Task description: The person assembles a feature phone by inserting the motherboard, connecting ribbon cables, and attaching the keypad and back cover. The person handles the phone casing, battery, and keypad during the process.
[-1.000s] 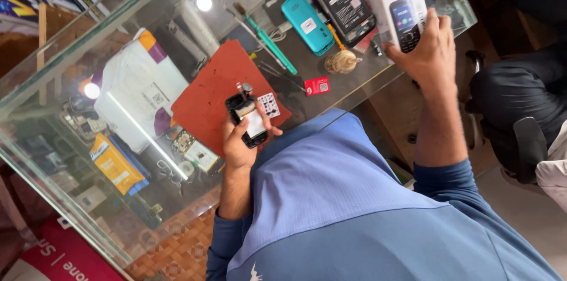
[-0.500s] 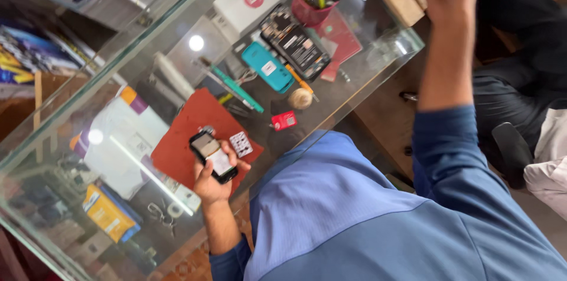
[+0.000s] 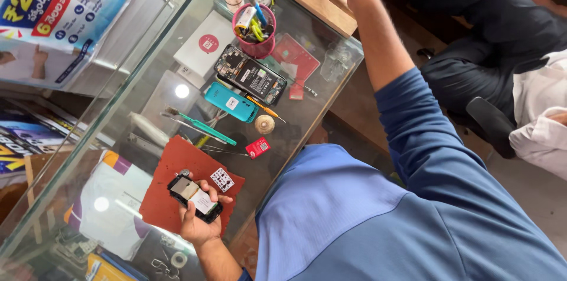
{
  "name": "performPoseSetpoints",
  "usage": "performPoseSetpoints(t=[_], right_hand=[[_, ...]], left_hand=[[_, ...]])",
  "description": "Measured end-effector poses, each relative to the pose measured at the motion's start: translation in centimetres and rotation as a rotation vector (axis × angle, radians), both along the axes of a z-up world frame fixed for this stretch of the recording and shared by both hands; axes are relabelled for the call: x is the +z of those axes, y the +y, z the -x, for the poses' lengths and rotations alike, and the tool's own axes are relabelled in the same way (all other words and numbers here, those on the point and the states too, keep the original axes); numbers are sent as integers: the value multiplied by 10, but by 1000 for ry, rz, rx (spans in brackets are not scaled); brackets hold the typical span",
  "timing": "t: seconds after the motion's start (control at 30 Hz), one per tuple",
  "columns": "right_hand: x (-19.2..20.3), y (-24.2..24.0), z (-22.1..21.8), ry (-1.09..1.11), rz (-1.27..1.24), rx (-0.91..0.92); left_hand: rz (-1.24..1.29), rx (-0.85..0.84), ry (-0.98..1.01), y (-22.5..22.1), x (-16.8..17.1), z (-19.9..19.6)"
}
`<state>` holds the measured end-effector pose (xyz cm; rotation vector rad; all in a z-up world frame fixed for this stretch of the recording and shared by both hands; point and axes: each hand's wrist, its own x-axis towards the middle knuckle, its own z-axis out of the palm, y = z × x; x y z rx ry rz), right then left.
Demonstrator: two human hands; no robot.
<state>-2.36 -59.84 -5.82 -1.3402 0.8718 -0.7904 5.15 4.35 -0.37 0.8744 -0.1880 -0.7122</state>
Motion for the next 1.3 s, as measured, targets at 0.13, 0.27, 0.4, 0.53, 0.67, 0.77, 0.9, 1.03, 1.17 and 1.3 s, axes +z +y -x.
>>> performPoseSetpoints(t=[0.13, 0.27, 0.4, 0.53, 0.67, 0.77, 0.9, 1.03, 1.17, 1.3], right_hand=[[-17, 50, 37, 39, 432, -95], [-4, 160, 75, 362, 968, -133], [21, 259, 95, 597, 952, 73], [16, 294, 96, 715, 944, 154], [5, 293, 98, 751, 959, 153], [1, 294, 96, 776, 981, 145], [0, 294, 95, 779, 998, 124], [-2, 295, 94, 774, 996, 119], [-4, 294, 95, 784, 1004, 125], [-7, 293, 95, 778, 1007, 123]], left_hand=[[-1, -14, 17, 2, -4, -1], [7, -45, 27, 8, -11, -4], [22, -71, 48, 7, -13, -7], [13, -74, 45, 7, -12, -6], [16, -91, 52, 3, -10, -8], [19, -107, 60, 3, -8, -8], [7, -98, 73, 2, -5, -9], [35, -99, 93, 2, -6, -11], [47, -111, 104, 2, -7, -12], [66, -129, 126, 3, -9, -14]])
